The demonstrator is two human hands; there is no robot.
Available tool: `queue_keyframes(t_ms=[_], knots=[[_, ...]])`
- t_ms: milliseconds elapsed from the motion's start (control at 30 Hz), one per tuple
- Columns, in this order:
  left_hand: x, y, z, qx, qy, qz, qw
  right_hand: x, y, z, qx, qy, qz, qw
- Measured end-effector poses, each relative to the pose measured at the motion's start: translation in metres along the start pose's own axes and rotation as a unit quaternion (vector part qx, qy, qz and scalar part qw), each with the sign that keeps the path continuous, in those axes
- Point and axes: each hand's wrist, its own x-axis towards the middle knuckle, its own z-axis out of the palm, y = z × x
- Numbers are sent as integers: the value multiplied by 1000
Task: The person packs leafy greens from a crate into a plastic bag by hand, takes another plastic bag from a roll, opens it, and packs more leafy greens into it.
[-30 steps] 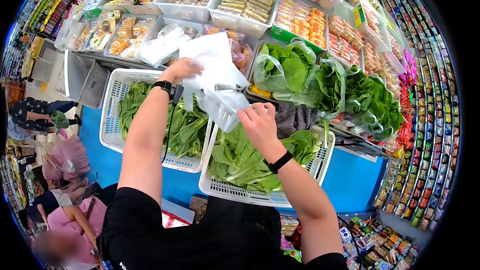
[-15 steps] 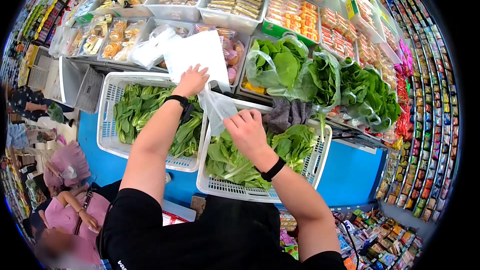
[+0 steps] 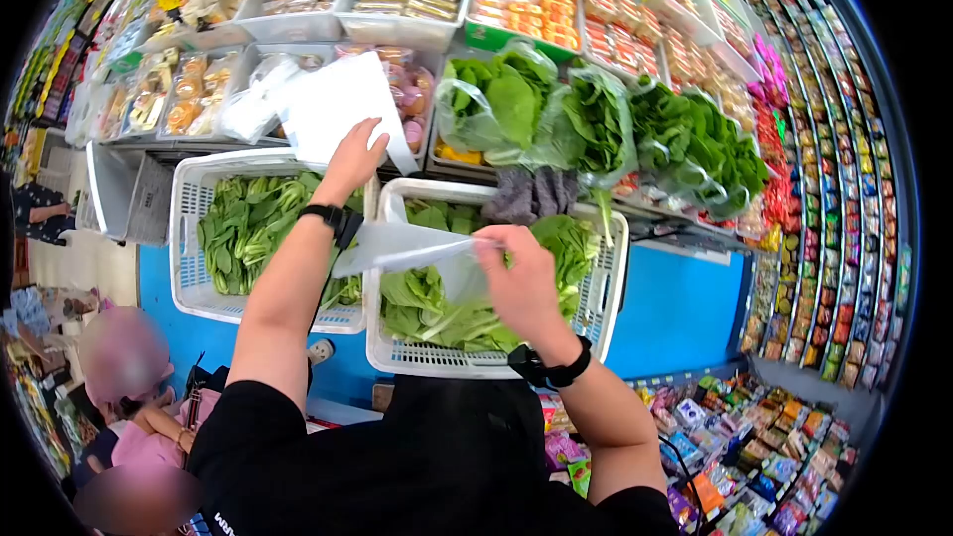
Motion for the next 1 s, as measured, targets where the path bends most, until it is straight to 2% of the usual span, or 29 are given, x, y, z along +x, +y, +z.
queue_keyframes(t_ms=[33,67,100,133,167,200,267,300,367,433,467,500,567,600,633,700,767,833,900,933,967,1000], knots=[[-20,18,-3,-168,-66,-8,984,-14,12,-11,134,16,171,976],[-39,28,5,-204,-82,18,975,-25,27,-23,132,20,178,975],[-61,34,20,-429,-170,12,887,-36,45,-35,193,38,245,949],[-90,60,18,-521,-241,-53,817,-48,61,-47,253,56,310,915],[-112,55,51,-639,-304,-45,705,-63,79,-55,252,59,313,914],[-139,71,60,-722,-347,-84,592,-79,97,-61,277,68,341,896],[-180,84,88,-746,-373,-158,529,-100,111,-71,305,85,391,864],[-198,96,98,-771,-368,-215,473,-112,121,-74,306,85,392,863],[-232,114,108,-823,-381,-215,361,-133,146,-80,378,128,415,817],[-255,130,108,-793,-401,-167,428,-134,135,-92,397,136,428,801],[-260,133,115,-799,-401,-198,402,-131,127,-102,434,136,437,776],[-264,132,121,-799,-395,-201,407,-133,126,-110,471,136,446,749],[-269,133,127,-812,-432,-148,363,-158,182,-132,508,114,459,719],[-275,161,112,-793,-412,-92,440,-158,176,-136,514,124,469,707],[-281,166,122,-788,-409,-94,450,-156,166,-141,520,134,478,695],[-292,178,137,-793,-402,-99,447,-168,185,-156,537,117,477,685],[-304,201,143,-767,-412,-93,483,-182,211,-171,602,98,425,669],[-321,233,157,-797,-350,-140,471,-188,208,-192,622,109,423,650],[-332,268,175,-821,-317,-139,454,-200,210,-219,655,122,412,621],[-333,292,177,-809,-301,-121,490,-215,223,-238,682,75,395,611],[-335,312,184,-796,-283,-103,525,-229,237,-253,680,71,401,609],[-337,325,194,-822,-284,-71,489,-242,250,-264,678,58,403,611]])
